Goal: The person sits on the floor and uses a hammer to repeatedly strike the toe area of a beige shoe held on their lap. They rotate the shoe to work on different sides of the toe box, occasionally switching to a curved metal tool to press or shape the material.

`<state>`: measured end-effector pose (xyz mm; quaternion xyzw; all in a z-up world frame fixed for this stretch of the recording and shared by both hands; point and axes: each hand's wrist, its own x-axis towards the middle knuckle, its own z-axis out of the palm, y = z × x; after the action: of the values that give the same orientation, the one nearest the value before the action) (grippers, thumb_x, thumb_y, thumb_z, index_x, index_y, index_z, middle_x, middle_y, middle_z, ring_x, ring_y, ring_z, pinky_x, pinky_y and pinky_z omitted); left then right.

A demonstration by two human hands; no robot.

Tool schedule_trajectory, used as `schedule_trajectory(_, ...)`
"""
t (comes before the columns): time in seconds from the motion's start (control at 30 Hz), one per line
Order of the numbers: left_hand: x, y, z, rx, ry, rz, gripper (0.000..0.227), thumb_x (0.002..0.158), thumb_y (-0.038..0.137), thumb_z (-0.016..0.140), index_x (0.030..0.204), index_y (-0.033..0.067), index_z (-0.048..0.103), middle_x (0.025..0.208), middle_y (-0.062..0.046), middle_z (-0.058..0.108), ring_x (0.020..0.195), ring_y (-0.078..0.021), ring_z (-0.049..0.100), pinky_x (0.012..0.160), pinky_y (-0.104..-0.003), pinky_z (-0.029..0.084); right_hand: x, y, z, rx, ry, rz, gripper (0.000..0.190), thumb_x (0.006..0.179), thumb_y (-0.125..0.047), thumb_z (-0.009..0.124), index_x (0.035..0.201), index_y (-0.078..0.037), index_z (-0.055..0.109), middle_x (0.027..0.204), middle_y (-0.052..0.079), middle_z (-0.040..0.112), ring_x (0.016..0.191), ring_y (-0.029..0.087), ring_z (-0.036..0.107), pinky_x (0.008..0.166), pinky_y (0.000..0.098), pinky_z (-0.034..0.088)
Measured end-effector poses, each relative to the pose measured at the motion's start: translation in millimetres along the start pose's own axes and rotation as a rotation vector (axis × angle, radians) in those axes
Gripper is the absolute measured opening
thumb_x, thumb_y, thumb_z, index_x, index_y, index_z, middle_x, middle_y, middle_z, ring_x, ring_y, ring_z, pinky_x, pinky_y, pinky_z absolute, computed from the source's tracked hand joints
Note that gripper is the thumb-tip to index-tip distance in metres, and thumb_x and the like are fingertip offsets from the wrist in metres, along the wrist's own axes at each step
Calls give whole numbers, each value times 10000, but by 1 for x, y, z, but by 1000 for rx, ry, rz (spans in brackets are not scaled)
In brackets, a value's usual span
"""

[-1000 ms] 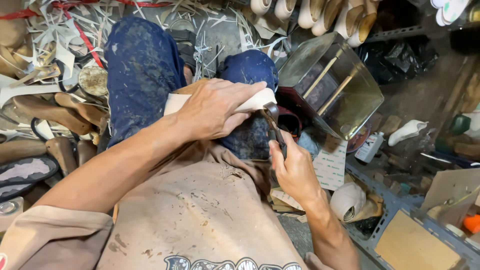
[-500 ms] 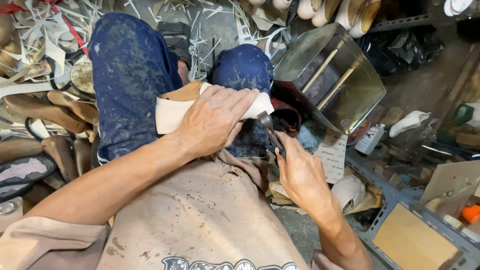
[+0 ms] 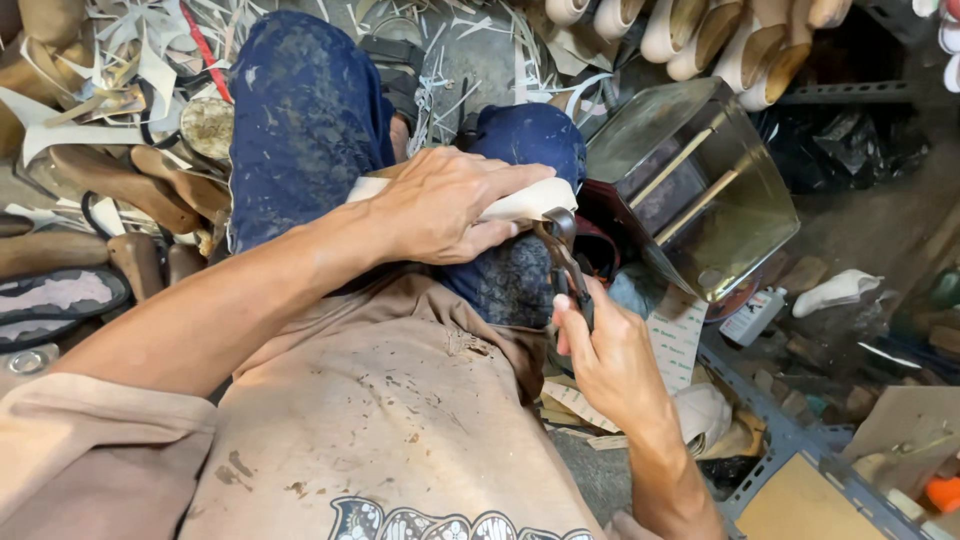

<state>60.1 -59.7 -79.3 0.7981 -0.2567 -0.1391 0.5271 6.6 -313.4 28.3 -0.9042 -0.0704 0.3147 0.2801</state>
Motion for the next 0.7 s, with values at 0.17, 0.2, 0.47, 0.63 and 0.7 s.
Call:
schedule_trajectory(0.17, 8, 1, -8, -52, -27, -93, 582, 887, 340, 604, 1443, 185, 531, 1134, -161, 727, 1043, -434, 694, 885, -568, 518, 13, 3, 8, -11, 81, -73, 175, 1040, -200, 525, 1019, -110, 673, 542, 42, 671, 542, 265, 654, 556, 363, 528)
schedule_trajectory(0.2, 8, 2, -10, -70, -24, -140, 591, 872, 352, 619, 1442, 219, 538, 1154, -142, 731, 1053, -429, 694, 879, -567, 530, 17, 6, 12, 26, 111, -120, 176, 1049, -174, 514, 976, -105, 659, 531, 43, 657, 516, 252, 640, 527, 338, 518)
schedule_trajectory(0.47, 10, 1, -17, -115, -34, -163, 572, 866, 346, 639, 1420, 235, 552, 1192, -138, 730, 1073, -431, 691, 868, -575, 541, 23, 2, 18, 34, 145, -131, 192, 1055, -190, 512, 962, -114, 662, 536, 30, 665, 510, 242, 644, 522, 328, 522)
schedule_trajectory(0.63, 10, 4, -17, -135, -29, -180, 561, 873, 323, 635, 1422, 234, 558, 1191, -157, 730, 1074, -445, 685, 868, -587, 544, 30, 5, 27, 7, 200, -193, 182, 1057, -137, 519, 952, -95, 661, 538, 38, 656, 491, 237, 636, 487, 306, 509)
schedule_trajectory(0.7, 12, 5, -21, -142, -37, -165, 564, 860, 289, 650, 1411, 195, 570, 1190, -176, 730, 1070, -458, 688, 872, -590, 541, 35, 10, 32, 56, 236, -206, 220, 1082, -119, 490, 963, -79, 671, 542, 51, 646, 470, 222, 611, 471, 305, 494)
